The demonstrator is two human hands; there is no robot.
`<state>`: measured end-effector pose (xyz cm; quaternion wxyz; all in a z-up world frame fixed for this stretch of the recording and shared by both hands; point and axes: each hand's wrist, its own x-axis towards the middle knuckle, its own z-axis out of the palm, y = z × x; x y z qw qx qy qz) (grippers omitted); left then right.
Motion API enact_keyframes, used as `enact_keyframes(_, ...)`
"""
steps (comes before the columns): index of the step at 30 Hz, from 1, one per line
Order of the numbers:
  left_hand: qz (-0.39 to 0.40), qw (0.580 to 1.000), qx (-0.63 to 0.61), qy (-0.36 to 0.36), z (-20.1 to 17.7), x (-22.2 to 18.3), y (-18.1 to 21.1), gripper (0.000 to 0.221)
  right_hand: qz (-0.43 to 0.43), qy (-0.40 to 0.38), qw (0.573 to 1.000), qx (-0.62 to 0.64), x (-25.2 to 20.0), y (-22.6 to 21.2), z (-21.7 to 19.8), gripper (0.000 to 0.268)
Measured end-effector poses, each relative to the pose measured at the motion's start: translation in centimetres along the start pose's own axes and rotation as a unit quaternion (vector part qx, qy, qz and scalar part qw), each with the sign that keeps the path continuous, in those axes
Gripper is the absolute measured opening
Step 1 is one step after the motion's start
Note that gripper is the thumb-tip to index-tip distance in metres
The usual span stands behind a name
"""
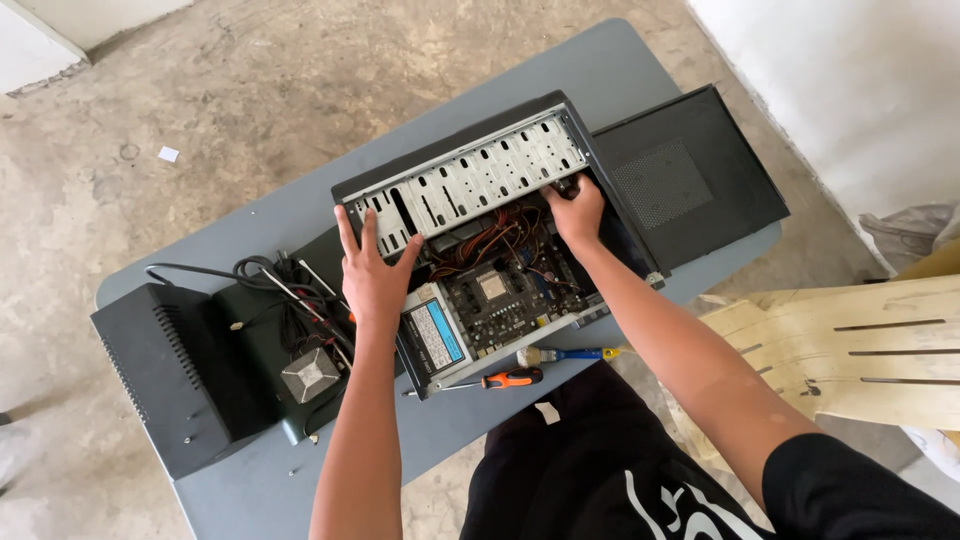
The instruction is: Removing a hard drive from a computer case using a screwdriver
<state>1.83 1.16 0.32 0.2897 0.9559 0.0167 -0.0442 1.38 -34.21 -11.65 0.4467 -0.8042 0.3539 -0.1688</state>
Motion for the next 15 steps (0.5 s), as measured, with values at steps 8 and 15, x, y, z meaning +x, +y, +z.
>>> enact_keyframes(8, 0.017, 1.0, -0.004, 0.012, 0.0, -0.1, 0.0, 0.092, -0.079, -0.006, 0.996, -0.039, 0.1, 2.4, 0.7, 0.032)
enact_keyframes(15, 0.043, 0.976, -0.088, 0.196, 3.1, 0.0, -4.2, 0.061, -0.235, -0.098, 0.965, -0.058, -7.1, -2.8, -7.0, 0.06)
